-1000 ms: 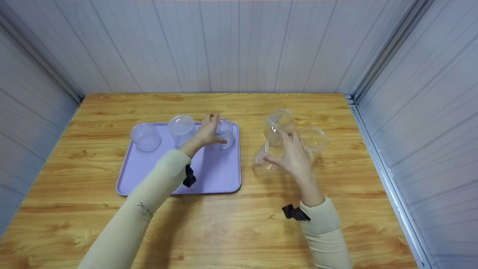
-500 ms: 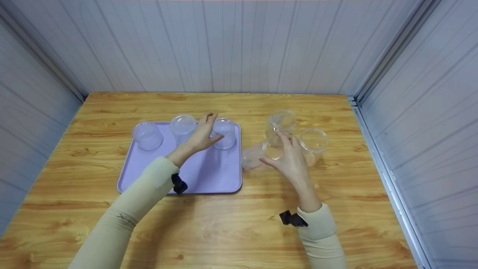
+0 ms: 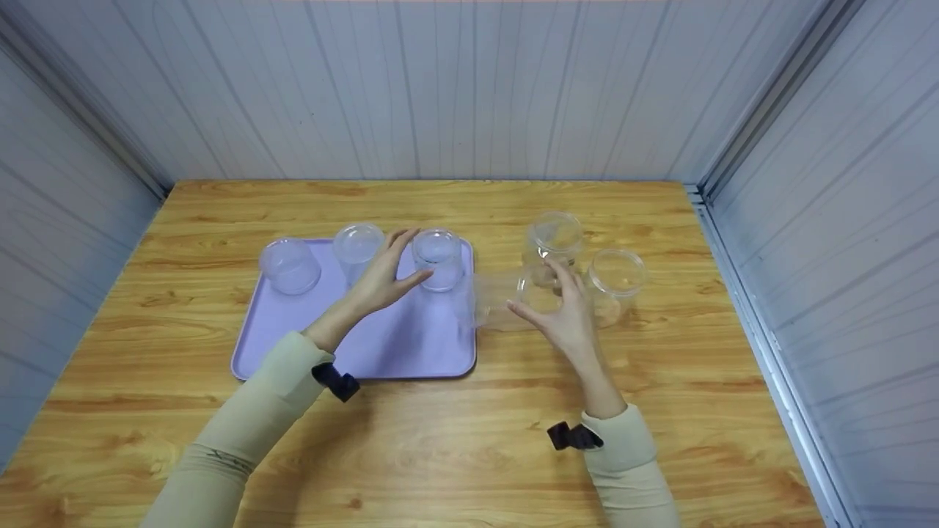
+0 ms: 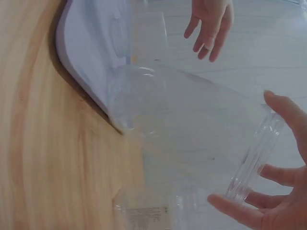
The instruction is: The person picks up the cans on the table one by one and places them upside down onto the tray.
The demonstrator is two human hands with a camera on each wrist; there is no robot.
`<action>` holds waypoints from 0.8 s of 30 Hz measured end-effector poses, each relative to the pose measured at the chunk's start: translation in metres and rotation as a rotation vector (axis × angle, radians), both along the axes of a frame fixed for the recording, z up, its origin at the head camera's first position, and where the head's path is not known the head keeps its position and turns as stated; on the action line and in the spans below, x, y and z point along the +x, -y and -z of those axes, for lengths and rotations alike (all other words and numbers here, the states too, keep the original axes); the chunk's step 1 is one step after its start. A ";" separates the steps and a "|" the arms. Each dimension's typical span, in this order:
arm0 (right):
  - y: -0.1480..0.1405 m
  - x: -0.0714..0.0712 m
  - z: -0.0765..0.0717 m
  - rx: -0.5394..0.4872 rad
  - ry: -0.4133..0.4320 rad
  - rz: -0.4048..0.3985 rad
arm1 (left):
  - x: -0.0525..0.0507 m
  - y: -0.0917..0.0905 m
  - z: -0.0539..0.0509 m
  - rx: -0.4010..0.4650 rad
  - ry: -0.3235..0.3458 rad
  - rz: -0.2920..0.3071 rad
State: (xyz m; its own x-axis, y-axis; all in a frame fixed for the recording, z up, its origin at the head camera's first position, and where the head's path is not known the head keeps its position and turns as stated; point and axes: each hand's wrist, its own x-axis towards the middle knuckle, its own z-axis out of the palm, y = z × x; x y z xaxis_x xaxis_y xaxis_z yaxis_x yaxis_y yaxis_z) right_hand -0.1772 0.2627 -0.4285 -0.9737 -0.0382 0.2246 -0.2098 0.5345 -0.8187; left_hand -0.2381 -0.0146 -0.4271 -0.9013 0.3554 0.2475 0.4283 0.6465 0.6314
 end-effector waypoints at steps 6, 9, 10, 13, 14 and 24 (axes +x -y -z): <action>0.002 0.000 0.005 -0.121 0.073 -0.001 | 0.009 0.004 0.005 0.063 0.029 0.029; 0.002 0.001 0.008 -0.200 0.115 -0.016 | 0.013 0.005 0.007 0.100 0.065 0.044; 0.003 0.001 0.008 -0.228 0.124 -0.021 | 0.014 0.005 0.008 0.118 0.074 0.048; 0.004 0.003 0.010 -0.295 0.149 -0.049 | 0.017 0.006 0.010 0.159 0.111 0.058; 0.005 0.003 0.011 -0.311 0.154 -0.054 | 0.018 0.007 0.011 0.170 0.122 0.062; 0.016 0.009 0.012 -0.450 0.269 -0.094 | 0.027 0.010 0.017 0.287 0.163 0.086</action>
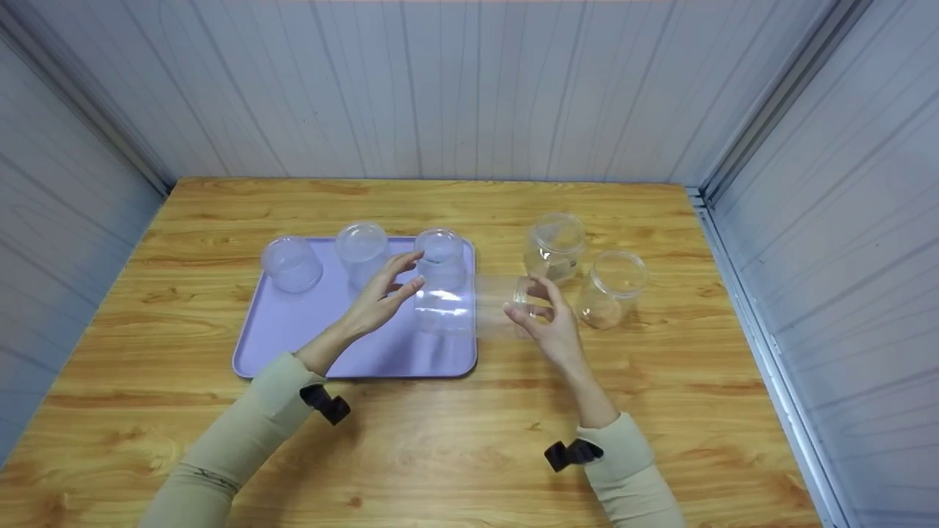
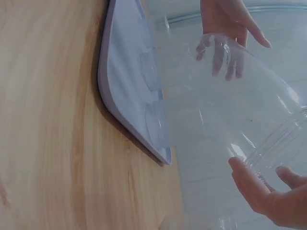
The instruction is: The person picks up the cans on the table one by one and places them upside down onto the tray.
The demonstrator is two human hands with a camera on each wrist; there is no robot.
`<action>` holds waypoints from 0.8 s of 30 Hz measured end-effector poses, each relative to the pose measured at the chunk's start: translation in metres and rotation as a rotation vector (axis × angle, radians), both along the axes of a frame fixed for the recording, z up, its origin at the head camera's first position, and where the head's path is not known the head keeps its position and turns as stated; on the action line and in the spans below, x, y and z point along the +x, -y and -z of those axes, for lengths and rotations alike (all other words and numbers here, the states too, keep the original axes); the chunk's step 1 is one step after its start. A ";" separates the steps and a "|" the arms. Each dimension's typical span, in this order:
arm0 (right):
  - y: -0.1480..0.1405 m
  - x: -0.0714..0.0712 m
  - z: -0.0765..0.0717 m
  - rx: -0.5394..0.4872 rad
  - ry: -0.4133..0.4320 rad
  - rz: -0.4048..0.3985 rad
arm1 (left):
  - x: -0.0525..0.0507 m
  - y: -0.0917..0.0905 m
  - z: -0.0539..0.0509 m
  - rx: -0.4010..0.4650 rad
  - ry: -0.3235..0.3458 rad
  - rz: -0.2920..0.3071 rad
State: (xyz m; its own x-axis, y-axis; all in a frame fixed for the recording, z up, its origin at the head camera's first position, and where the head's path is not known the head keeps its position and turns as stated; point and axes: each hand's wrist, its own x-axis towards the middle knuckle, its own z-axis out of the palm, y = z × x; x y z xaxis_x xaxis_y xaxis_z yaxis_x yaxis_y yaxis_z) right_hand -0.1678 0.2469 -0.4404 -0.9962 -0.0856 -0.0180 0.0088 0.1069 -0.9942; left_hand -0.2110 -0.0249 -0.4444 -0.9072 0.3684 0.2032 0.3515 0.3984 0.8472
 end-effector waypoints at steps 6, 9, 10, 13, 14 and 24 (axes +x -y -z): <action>0.005 0.006 -0.003 -0.085 0.040 -0.043 | 0.007 0.004 0.005 0.092 0.070 0.056; 0.009 0.009 -0.004 -0.157 0.054 -0.057 | 0.012 0.006 0.006 0.150 0.088 0.086; 0.010 0.009 -0.004 -0.184 0.057 -0.059 | 0.014 0.007 0.006 0.174 0.095 0.097; 0.013 0.012 -0.005 -0.237 0.062 -0.058 | 0.024 0.009 -0.002 0.240 0.109 0.123; 0.014 0.012 -0.005 -0.248 0.065 -0.056 | 0.025 0.010 -0.002 0.259 0.108 0.130; 0.019 0.014 -0.007 -0.303 0.024 -0.117 | 0.046 0.015 -0.024 0.371 0.138 0.199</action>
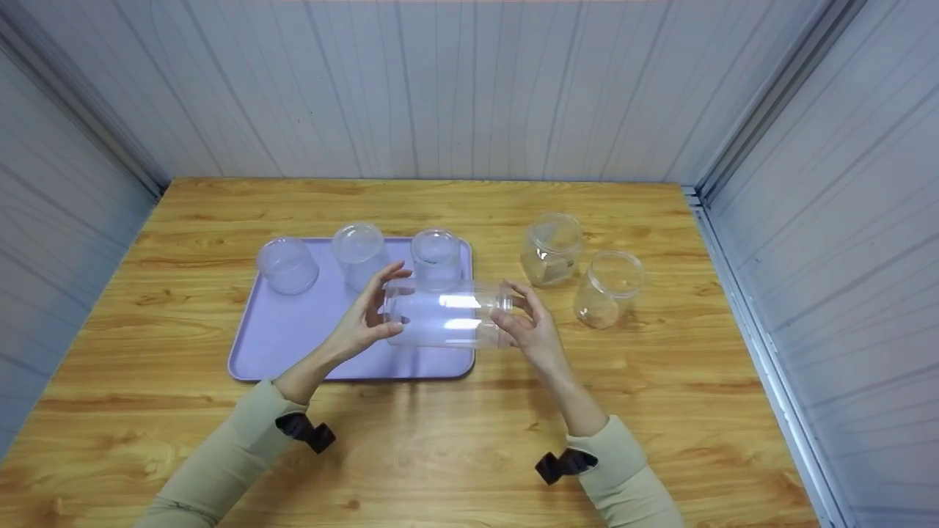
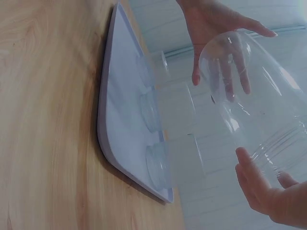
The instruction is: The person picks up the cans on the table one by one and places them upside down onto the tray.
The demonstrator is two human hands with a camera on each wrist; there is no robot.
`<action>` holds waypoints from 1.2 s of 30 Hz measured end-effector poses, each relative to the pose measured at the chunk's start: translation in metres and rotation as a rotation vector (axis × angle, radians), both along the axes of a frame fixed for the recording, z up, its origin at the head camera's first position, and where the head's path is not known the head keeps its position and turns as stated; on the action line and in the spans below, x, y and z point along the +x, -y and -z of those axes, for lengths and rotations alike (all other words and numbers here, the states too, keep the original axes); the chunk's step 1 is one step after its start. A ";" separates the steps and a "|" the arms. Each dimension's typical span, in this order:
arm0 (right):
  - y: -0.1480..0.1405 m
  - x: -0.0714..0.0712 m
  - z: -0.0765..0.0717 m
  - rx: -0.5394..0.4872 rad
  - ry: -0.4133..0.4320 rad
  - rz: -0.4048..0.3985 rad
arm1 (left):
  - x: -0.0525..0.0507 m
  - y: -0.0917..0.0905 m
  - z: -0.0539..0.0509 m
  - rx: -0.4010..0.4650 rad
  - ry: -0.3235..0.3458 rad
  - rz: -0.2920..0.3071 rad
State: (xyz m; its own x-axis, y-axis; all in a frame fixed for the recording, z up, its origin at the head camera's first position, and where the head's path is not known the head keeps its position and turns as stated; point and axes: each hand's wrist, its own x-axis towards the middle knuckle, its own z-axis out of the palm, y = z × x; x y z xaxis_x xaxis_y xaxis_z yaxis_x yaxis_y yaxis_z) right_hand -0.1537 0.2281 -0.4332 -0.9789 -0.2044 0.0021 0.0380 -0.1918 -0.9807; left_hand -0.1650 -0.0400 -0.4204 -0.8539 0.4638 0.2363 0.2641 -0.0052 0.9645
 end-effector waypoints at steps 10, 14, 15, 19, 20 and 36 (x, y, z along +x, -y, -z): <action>0.004 0.001 0.001 -0.085 0.000 -0.043 | 0.005 0.002 0.003 0.140 -0.007 -0.014; 0.004 0.001 0.000 -0.109 -0.009 -0.083 | 0.007 0.002 0.001 0.157 -0.019 -0.033; 0.004 0.001 0.000 -0.107 -0.012 -0.096 | 0.008 0.003 0.001 0.160 -0.024 -0.042; 0.002 0.001 -0.003 -0.068 -0.030 -0.149 | 0.012 0.003 -0.003 0.160 -0.036 -0.080; 0.002 0.001 -0.004 -0.053 -0.038 -0.161 | 0.013 0.003 -0.004 0.159 -0.037 -0.088; -0.009 -0.007 -0.013 0.272 -0.147 -0.097 | 0.020 0.026 -0.018 0.048 0.019 -0.247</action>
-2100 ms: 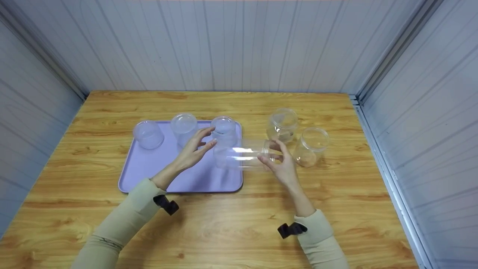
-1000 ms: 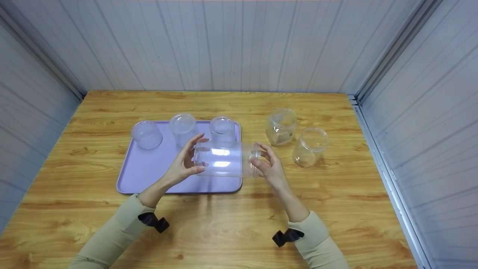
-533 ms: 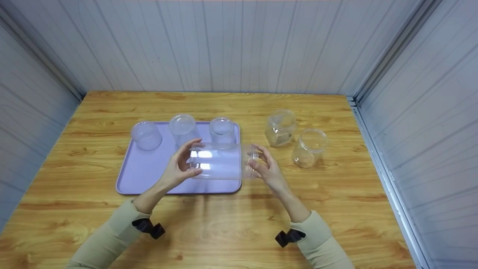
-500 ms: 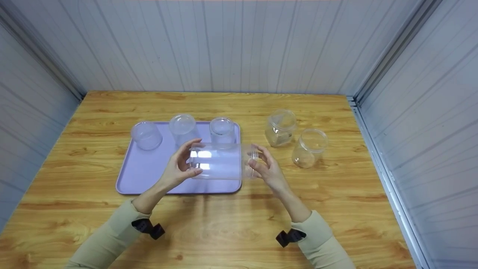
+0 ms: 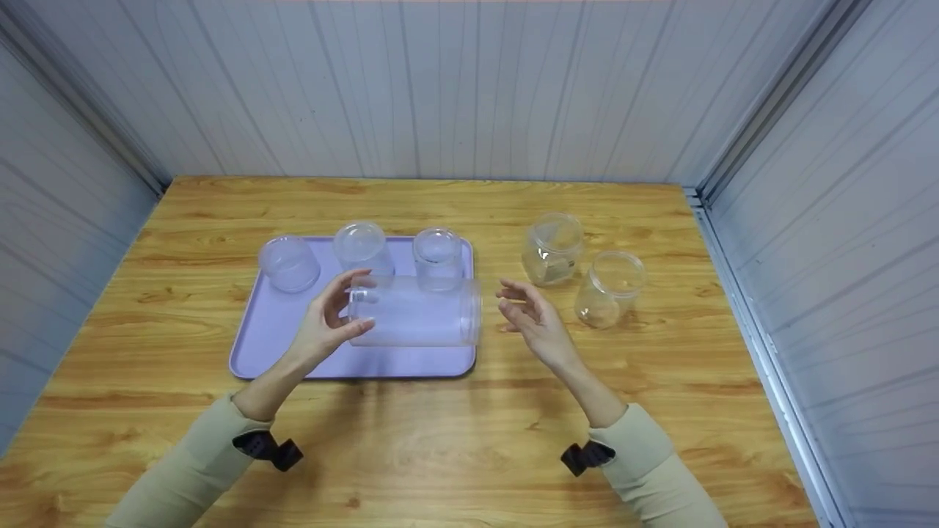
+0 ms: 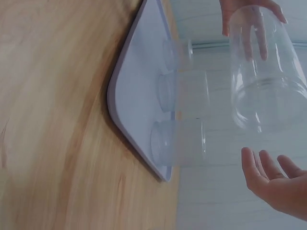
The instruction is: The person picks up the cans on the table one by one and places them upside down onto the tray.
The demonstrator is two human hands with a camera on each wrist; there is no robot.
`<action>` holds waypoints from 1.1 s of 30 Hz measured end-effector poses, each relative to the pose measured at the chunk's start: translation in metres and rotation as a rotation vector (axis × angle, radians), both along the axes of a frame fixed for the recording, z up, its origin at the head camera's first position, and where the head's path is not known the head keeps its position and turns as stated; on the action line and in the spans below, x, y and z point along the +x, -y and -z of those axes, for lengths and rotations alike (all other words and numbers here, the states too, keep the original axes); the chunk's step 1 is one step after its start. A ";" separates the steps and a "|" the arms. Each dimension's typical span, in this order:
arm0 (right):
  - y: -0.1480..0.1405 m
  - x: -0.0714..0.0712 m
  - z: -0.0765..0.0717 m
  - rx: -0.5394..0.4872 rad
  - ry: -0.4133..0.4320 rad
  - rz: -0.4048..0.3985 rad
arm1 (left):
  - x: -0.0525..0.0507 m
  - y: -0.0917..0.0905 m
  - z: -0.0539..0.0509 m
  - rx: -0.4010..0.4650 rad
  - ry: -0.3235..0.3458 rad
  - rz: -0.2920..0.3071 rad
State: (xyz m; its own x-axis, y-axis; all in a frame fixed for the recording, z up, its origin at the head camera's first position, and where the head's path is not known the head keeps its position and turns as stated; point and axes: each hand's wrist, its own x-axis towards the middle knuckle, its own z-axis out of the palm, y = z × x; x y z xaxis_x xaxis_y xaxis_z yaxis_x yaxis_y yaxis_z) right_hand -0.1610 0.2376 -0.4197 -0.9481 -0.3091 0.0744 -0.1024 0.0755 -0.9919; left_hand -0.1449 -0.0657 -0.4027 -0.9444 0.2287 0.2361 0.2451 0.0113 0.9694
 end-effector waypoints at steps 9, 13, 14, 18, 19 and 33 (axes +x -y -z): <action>-0.007 -0.005 -0.014 0.327 -0.101 0.059 | 0.002 0.020 -0.004 -0.125 0.063 -0.117; -0.008 -0.004 -0.032 0.452 -0.180 0.073 | 0.002 0.027 -0.006 -0.155 0.071 -0.135; -0.009 -0.004 -0.036 0.475 -0.198 0.083 | 0.002 0.028 -0.006 -0.167 0.069 -0.139; -0.016 -0.007 -0.044 0.540 -0.230 0.114 | 0.002 0.036 -0.008 -0.223 0.061 -0.161; -0.021 -0.012 -0.041 0.542 -0.228 0.119 | 0.000 0.039 -0.004 -0.239 0.057 -0.168; -0.067 -0.054 -0.017 0.650 -0.257 0.198 | -0.019 0.078 0.018 -0.401 0.113 -0.222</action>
State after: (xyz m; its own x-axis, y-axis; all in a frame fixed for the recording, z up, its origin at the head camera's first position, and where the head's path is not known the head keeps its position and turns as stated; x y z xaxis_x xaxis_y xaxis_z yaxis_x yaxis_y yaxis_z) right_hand -0.2152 0.3048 -0.4023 -0.9681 -0.1909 0.1622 -0.2497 0.6832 -0.6862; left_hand -0.1644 -0.1436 -0.4211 -0.9955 0.0709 0.0632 0.0877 0.4301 0.8985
